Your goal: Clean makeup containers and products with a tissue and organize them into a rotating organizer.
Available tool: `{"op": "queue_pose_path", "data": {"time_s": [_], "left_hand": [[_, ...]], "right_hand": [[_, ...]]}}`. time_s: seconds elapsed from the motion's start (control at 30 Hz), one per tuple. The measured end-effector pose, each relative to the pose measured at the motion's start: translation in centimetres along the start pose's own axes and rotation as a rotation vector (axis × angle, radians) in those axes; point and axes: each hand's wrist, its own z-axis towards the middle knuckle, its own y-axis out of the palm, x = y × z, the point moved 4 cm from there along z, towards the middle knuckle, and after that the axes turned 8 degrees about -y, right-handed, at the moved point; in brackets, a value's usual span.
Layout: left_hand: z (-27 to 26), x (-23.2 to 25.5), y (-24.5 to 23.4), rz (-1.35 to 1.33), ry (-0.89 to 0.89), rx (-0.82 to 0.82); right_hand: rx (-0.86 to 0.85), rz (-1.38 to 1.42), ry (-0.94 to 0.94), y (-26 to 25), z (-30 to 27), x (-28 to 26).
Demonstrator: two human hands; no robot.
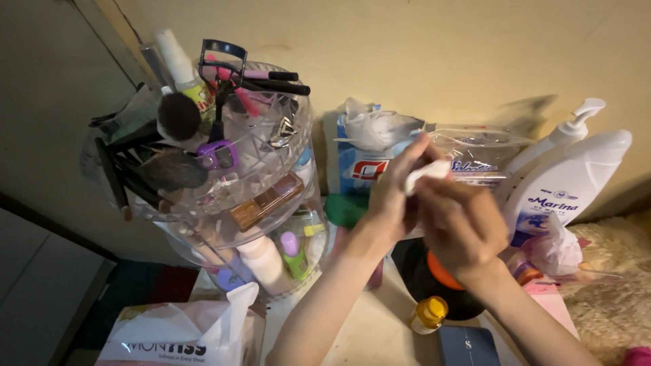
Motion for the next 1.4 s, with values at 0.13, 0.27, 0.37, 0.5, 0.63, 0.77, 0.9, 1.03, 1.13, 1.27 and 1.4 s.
{"op": "queue_pose_path", "data": {"time_s": [0.13, 0.27, 0.37, 0.5, 0.63, 0.77, 0.9, 1.03, 1.13, 1.27, 1.4], "left_hand": [[-0.8, 1.7, 0.6, 0.143, 0.065, -0.016], [0.1, 2.3, -0.8, 0.034, 0.156, -0.051], [0.5, 1.3, -1.1, -0.015, 0.147, -0.063], [-0.5, 0.5, 0.6, 0.086, 0.055, -0.051], [-0.9, 0.9, 0.8, 0.182, 0.042, -0.039], [0.5, 0.8, -1.0, 0.065, 0.084, -0.096], [0.8, 0.0, -1.1, -0.076, 0.015, -0.108], [-0.4, 0.2, 0.5, -0.023, -0.048, -0.077], [-0.8, 1.2, 1.0, 0.070, 0.022, -0.093], [0.1, 2.3, -0.9, 0.015, 0.099, -0.037], [0.0, 3.4, -2.1, 0.013, 0.211, 0.036]], "right_hand": [[-0.040, 0.077, -0.110, 0.5, -0.3, 0.3], [-0.020, 0.079, -0.131, 0.5, -0.3, 0.5], [0.012, 0.005, -0.052, -0.1, 0.6, 0.3], [0.007, 0.009, -0.056, -0.3, 0.4, -0.3], [-0.013, 0.073, -0.126, 0.0, -0.3, 0.0], [-0.009, 0.045, -0.117, -0.1, -0.4, 0.6], [0.014, -0.028, -0.030, -0.9, 0.8, 1.0], [-0.039, 0.069, -0.115, -0.7, 0.6, 0.7], [-0.122, 0.171, -0.196, -0.3, 0.4, 0.6], [-0.145, 0.181, -0.151, -0.1, 1.3, 0.6], [0.056, 0.492, 0.319, 0.1, 1.7, 1.9]]}}
